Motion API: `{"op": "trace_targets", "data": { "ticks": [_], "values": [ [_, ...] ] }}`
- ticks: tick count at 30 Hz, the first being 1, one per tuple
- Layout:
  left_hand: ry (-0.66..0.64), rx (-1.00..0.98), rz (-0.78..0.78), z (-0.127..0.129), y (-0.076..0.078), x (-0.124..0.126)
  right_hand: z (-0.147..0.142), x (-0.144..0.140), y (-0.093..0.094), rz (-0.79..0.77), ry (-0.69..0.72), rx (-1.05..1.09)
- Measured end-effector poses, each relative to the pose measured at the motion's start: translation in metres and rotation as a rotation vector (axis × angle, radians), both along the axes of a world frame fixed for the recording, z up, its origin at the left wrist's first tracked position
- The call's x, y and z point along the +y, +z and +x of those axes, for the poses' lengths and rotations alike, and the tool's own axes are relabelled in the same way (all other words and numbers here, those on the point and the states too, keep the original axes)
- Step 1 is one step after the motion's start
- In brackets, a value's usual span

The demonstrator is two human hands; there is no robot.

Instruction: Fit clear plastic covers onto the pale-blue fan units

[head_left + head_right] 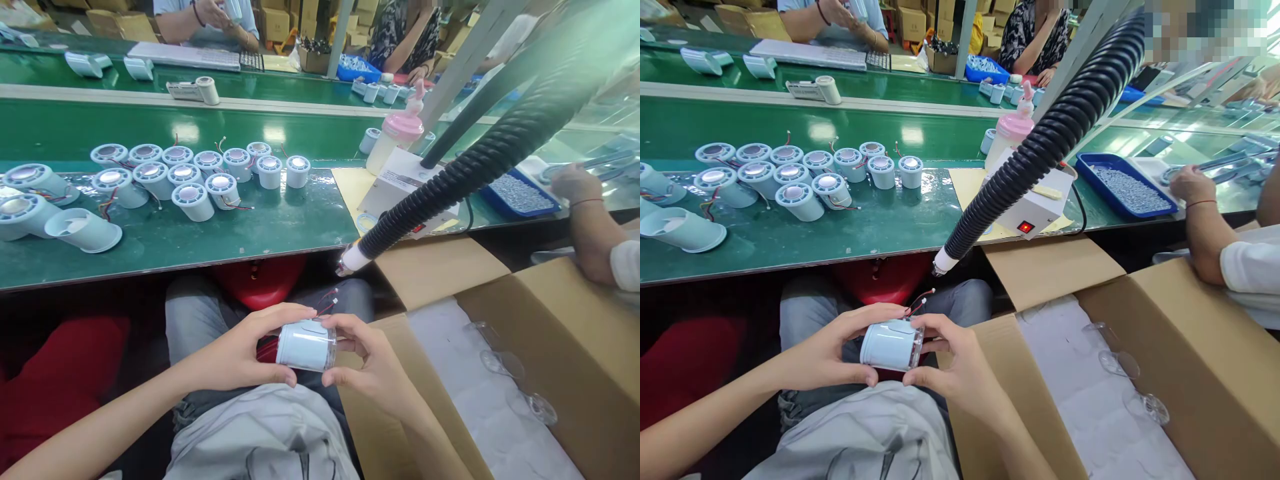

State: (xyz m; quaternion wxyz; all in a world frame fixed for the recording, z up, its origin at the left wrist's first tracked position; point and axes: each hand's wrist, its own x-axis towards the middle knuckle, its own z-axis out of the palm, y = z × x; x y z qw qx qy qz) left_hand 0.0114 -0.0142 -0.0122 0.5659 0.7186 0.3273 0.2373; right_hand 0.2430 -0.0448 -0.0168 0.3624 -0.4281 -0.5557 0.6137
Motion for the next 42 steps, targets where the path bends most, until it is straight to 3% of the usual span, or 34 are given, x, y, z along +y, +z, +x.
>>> {"op": "trace_targets", "data": {
  "ticks": [13,26,31,37,42],
  "values": [
    [-0.026,0.039,0.119,-0.005,-0.001,-0.001,-0.007,0.003,0.0,-0.282,0.003,0.184],
    [-0.071,-0.007,0.165,-0.005,-0.001,0.001,-0.013,0.004,-0.004,-0.417,-0.01,0.264],
    [-0.049,-0.044,0.059,-0.004,-0.001,0.0,-0.016,0.003,-0.014,-0.473,-0.012,0.262],
    [-0.02,-0.076,-0.072,-0.003,0.002,-0.001,-0.021,0.002,-0.01,-0.529,-0.019,0.292],
    [-0.008,-0.233,-0.352,0.004,-0.005,0.006,-0.024,0.005,-0.017,-0.555,-0.061,0.368]
  ]
}}
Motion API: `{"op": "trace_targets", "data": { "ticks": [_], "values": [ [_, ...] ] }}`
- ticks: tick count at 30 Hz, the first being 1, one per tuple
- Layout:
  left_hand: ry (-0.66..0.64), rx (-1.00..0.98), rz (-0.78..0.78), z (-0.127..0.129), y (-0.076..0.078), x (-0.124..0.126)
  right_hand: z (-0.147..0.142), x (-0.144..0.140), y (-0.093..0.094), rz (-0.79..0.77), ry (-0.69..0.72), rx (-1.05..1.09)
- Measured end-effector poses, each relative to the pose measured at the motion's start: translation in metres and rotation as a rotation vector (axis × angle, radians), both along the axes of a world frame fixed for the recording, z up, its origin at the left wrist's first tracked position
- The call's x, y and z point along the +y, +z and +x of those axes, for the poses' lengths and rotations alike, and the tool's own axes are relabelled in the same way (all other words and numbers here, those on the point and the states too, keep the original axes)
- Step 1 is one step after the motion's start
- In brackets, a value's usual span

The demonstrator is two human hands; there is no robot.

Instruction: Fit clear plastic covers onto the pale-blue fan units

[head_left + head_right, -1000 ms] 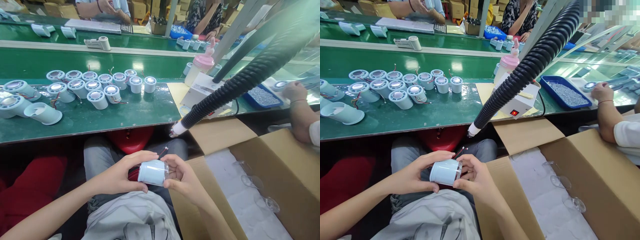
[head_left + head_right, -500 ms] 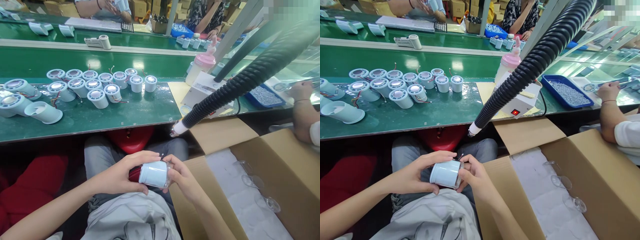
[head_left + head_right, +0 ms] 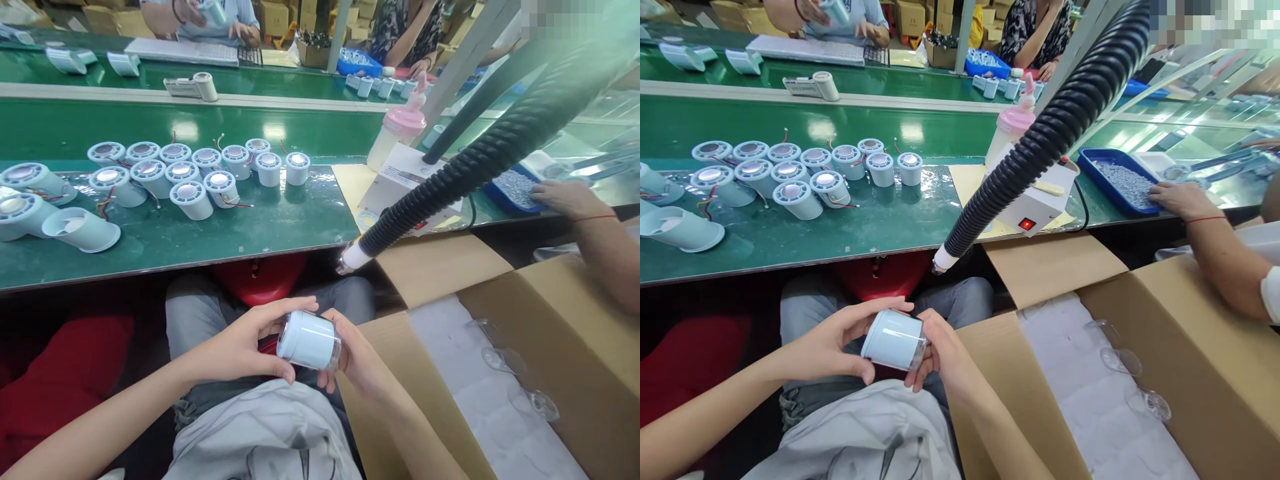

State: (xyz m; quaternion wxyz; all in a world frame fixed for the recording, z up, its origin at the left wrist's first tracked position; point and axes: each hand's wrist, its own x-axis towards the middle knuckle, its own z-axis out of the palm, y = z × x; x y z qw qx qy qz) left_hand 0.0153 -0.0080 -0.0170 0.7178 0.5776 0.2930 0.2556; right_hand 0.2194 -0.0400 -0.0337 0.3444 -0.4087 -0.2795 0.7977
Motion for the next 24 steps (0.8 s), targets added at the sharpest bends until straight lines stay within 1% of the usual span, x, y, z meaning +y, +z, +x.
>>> {"op": "trace_targets", "data": {
  "ticks": [2,4,7,9,12,15,19,24],
  "values": [
    [0.039,-0.124,-0.101,0.008,-0.01,0.012,-0.001,0.005,-0.009,-0.017,-0.077,0.056],
    [0.064,-0.218,-0.146,0.019,-0.022,0.029,-0.001,0.011,-0.02,-0.018,-0.165,0.085],
    [0.053,-0.243,-0.143,0.038,-0.036,0.057,0.002,0.023,-0.035,0.002,-0.273,0.087],
    [0.03,-0.231,-0.121,0.048,-0.041,0.072,0.005,0.03,-0.042,0.011,-0.324,0.095],
    [-0.002,-0.218,-0.103,0.054,-0.043,0.086,0.008,0.039,-0.047,0.021,-0.358,0.114],
    [-0.016,-0.194,-0.097,0.052,-0.04,0.091,0.009,0.045,-0.047,0.017,-0.354,0.137],
    [-0.01,-0.147,-0.101,0.043,-0.036,0.09,0.007,0.05,-0.045,-0.003,-0.321,0.157],
    [0.029,-0.116,-0.093,0.033,-0.029,0.083,0.006,0.048,-0.04,-0.033,-0.262,0.167]
  ]
}}
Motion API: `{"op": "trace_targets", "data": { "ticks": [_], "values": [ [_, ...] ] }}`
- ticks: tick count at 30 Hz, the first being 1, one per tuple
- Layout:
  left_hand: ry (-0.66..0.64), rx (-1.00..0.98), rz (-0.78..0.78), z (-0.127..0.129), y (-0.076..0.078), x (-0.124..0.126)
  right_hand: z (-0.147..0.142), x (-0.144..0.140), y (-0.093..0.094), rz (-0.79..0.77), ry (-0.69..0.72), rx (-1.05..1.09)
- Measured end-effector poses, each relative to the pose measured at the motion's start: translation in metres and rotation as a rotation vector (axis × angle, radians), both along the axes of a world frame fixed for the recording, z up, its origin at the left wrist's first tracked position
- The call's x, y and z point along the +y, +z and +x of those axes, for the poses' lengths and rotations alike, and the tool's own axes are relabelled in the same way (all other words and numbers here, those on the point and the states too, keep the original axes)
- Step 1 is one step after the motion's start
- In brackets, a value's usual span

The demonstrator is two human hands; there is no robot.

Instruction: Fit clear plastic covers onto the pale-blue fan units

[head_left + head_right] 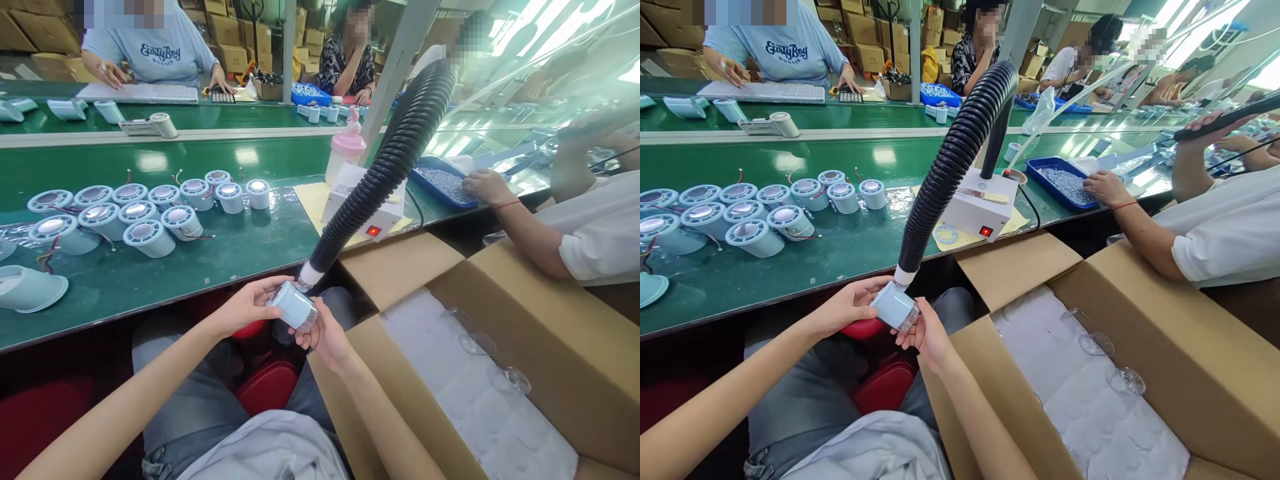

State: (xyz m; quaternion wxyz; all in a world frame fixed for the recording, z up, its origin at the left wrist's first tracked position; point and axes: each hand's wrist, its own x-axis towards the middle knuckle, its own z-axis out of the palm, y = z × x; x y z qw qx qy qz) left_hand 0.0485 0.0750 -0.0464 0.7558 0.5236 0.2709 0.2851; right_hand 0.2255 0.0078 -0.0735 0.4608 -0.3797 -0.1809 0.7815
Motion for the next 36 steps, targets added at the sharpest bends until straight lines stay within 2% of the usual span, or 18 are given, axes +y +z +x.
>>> {"op": "trace_targets", "data": {
  "ticks": [6,12,20,30,36],
  "values": [
    [0.004,0.022,0.03,0.0,0.0,0.001,-0.002,-0.001,0.0,-0.002,-0.015,0.023],
    [-0.072,0.067,0.083,0.008,0.003,0.011,-0.006,-0.002,-0.01,0.013,-0.076,0.075],
    [-0.114,0.12,0.13,0.008,0.008,0.015,-0.005,-0.003,-0.015,0.022,-0.079,0.138],
    [-0.147,0.176,0.194,0.015,0.029,0.021,-0.015,0.002,-0.014,0.024,-0.061,0.267],
    [-0.136,0.231,0.216,0.012,0.03,0.021,-0.028,0.004,-0.017,-0.002,-0.064,0.348]
  ]
}}
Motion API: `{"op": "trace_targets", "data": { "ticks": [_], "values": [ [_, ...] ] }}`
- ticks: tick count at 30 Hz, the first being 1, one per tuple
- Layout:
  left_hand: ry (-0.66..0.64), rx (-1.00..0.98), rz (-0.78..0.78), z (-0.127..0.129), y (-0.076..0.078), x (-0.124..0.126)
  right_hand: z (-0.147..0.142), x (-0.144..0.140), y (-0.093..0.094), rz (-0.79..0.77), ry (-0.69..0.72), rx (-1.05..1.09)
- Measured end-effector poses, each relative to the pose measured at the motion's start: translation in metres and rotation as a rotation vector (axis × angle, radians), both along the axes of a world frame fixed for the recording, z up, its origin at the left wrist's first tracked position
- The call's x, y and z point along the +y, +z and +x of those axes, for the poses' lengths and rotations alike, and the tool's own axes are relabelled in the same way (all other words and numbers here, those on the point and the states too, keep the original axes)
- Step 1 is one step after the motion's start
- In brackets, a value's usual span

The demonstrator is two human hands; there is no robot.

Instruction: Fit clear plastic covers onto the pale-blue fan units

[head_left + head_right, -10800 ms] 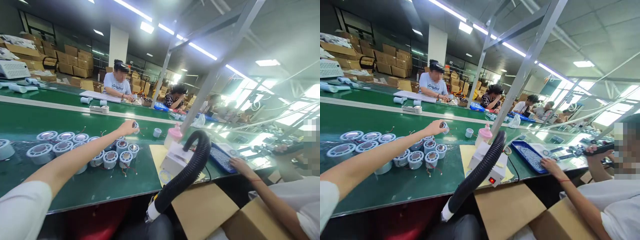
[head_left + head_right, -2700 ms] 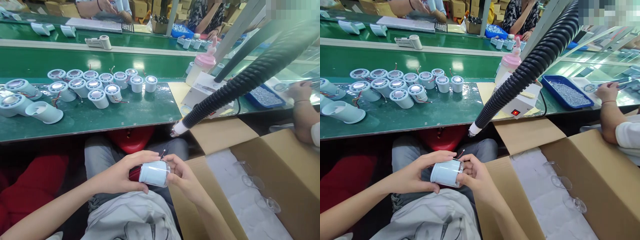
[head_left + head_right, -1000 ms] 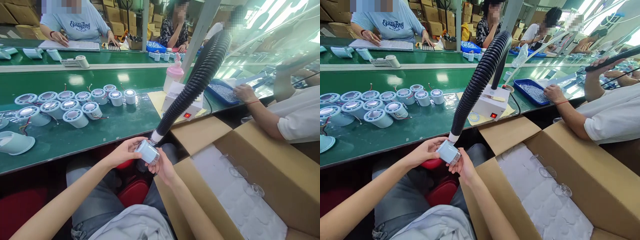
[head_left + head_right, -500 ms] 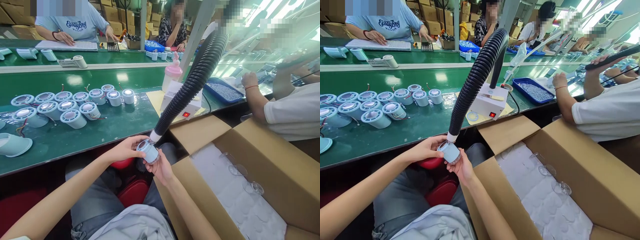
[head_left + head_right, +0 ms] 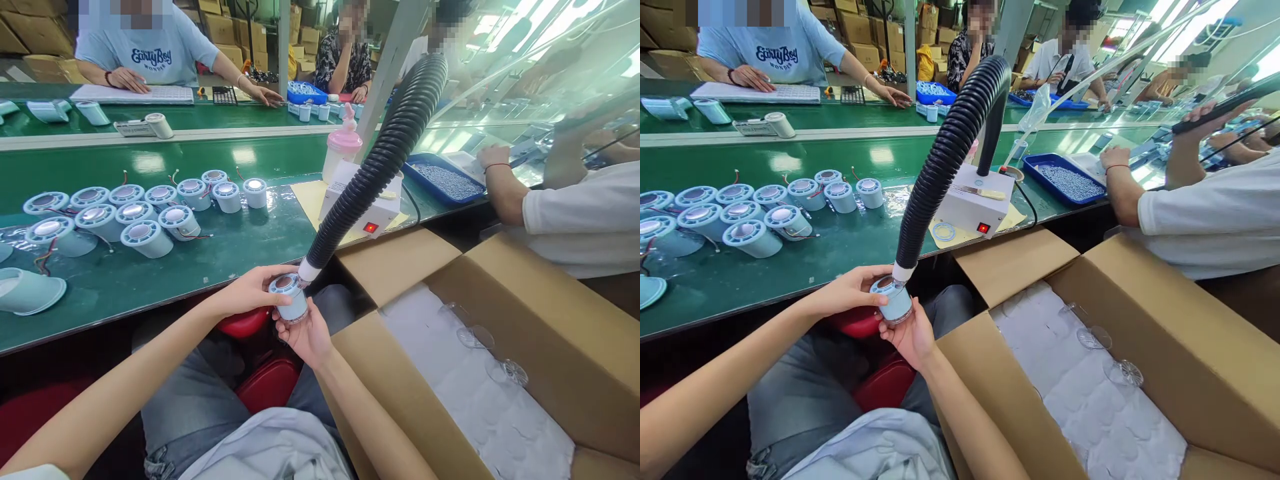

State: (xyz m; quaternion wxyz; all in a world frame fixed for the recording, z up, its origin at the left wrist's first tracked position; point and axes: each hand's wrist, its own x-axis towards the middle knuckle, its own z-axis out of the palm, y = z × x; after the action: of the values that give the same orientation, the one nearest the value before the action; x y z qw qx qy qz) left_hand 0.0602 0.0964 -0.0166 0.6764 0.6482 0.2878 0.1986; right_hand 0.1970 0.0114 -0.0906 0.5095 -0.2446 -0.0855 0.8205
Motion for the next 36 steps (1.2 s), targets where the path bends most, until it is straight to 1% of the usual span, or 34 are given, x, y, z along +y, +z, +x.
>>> {"op": "trace_targets", "data": {
  "ticks": [5,10,14,20,24,26,29,31,33,36],
  "values": [
    [0.009,0.031,0.025,-0.005,-0.001,0.0,-0.005,0.001,-0.002,-0.024,-0.003,0.04],
    [-0.008,0.03,0.041,-0.003,0.002,0.002,-0.005,0.002,0.002,-0.018,-0.015,0.051],
    [-0.013,0.028,0.041,-0.001,0.001,0.003,-0.006,0.003,0.005,-0.01,-0.019,0.033],
    [0.0,0.023,0.012,-0.011,0.0,0.0,-0.003,0.0,0.009,0.023,-0.012,-0.093],
    [0.006,-0.064,-0.064,-0.023,0.003,-0.019,0.009,-0.012,0.02,0.041,0.011,-0.232],
    [0.004,-0.136,-0.091,-0.028,0.003,-0.034,0.016,-0.021,0.031,0.032,0.05,-0.293],
    [0.019,-0.169,-0.04,-0.034,0.004,-0.057,0.026,-0.033,0.051,0.017,0.121,-0.362],
    [0.023,-0.157,0.041,-0.037,0.005,-0.068,0.03,-0.04,0.064,-0.001,0.2,-0.401],
    [0.008,-0.142,0.153,-0.04,0.007,-0.076,0.032,-0.044,0.074,-0.044,0.32,-0.41],
    [-0.04,-0.06,0.333,-0.042,0.012,-0.084,0.033,-0.047,0.081,-0.132,0.484,-0.363]
  ]
}}
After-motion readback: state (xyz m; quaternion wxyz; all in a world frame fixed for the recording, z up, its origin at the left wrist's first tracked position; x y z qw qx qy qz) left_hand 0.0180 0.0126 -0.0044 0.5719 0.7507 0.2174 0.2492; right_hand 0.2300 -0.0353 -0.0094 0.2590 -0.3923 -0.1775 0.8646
